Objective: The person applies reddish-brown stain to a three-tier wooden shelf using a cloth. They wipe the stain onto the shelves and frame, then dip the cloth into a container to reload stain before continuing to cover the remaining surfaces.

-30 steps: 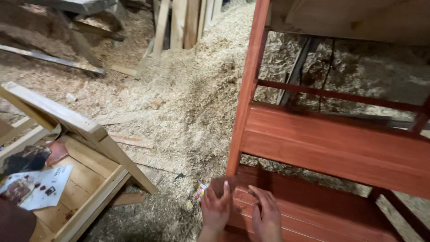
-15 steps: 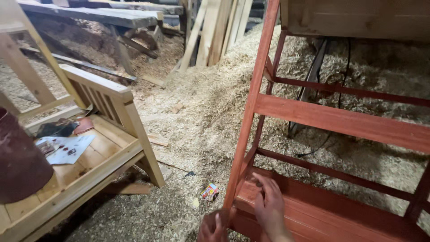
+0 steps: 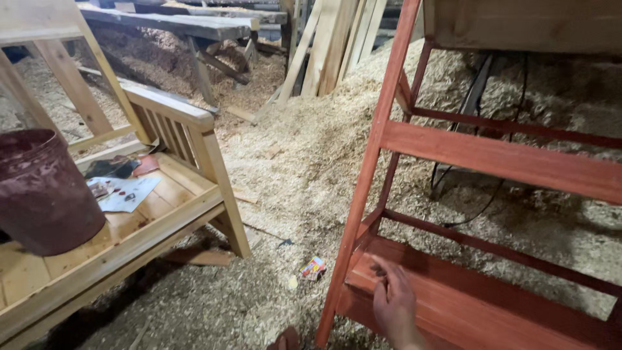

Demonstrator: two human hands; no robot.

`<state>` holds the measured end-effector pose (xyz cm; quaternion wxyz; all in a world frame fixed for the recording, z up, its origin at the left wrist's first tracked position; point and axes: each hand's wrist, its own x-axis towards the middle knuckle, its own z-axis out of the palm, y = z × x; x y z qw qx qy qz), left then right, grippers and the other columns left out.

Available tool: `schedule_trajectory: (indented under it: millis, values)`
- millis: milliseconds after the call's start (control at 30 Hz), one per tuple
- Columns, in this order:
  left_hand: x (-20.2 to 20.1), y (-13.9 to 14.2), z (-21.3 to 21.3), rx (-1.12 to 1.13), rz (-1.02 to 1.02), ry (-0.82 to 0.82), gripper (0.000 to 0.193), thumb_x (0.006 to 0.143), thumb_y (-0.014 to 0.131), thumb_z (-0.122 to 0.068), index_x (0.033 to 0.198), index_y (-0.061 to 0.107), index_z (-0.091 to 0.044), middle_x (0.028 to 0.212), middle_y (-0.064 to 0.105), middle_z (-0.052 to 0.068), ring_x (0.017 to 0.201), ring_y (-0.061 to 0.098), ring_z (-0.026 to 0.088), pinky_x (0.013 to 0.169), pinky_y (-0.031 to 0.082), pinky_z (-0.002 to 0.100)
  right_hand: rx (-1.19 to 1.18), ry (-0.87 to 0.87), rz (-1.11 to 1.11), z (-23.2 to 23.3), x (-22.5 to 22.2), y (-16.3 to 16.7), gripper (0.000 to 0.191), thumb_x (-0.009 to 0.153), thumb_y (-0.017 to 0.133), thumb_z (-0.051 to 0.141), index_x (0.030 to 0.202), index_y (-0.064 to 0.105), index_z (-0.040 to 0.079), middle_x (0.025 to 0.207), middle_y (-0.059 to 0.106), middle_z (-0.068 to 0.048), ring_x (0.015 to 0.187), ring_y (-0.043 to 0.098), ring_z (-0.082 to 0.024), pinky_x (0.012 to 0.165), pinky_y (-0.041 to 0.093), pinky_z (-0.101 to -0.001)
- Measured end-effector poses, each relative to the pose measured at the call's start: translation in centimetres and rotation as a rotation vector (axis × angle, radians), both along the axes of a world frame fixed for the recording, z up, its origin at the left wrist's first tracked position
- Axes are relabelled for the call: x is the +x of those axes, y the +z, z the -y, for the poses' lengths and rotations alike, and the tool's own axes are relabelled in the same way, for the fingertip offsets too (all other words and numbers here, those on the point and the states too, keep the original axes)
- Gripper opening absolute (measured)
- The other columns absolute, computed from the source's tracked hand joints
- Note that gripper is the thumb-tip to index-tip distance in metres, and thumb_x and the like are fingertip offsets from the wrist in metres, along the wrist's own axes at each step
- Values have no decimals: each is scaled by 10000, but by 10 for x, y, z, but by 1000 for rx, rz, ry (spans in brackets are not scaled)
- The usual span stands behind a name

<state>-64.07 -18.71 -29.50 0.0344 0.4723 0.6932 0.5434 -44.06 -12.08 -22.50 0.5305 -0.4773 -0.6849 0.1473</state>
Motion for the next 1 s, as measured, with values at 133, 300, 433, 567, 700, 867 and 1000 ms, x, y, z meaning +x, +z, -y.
schedule_trajectory:
  millis: [133,300,433,567,700,867,1000]
  values:
    - [16,-10,-10,93,-150,-53,512,840,727,-307,1338,639,-221,1216,591,243,942,638,437,763,525,539,104,-30,94,-5,1,-12,505,811,558,-51,1279,661,110,1055,712,-93,998,673,-253,865,547,-368]
    - [34,-20,-22,172,-349,-67,512,848,727,-297,1344,637,-208,1230,594,225,947,641,426,770,522,533,48,-31,59,-7,-2,-35,494,789,562,-49,1242,671,115,1035,722,-64,958,697,-231,825,568,-352]
    - [35,-15,-39,266,-455,-56,511,854,727,-289,1348,635,-198,1242,596,211,951,643,417,776,519,528,-21,-53,30,-15,1,-44,518,769,543,-64,1230,684,124,1032,746,-49,929,714,-214,805,580,-344]
    - [45,14,-66,270,-496,-65,511,860,727,-281,1353,633,-188,1254,598,196,954,646,408,781,516,523,11,-57,38,-20,3,-39,512,776,554,-61,1238,685,118,1033,743,-63,948,712,-221,833,571,-345]
    - [54,71,-104,230,-552,-42,507,871,677,-329,1358,592,-219,1260,595,224,1054,598,422,831,503,529,-54,-99,2,-24,6,-14,506,781,577,-35,1248,682,130,1052,737,-70,969,715,-231,853,574,-356]
    - [63,139,-134,229,-576,-46,480,895,659,-312,1358,591,-204,1218,600,226,996,603,420,758,503,533,283,-164,116,-42,8,34,503,752,581,-20,1237,669,81,1155,689,-155,1120,633,-355,983,484,-453]
    - [74,194,-161,303,-558,-68,459,917,647,-293,1363,593,-198,1230,603,215,969,617,410,755,515,529,243,-185,111,-51,14,70,499,766,564,-20,1244,662,84,1128,688,-148,1102,642,-349,978,497,-442]
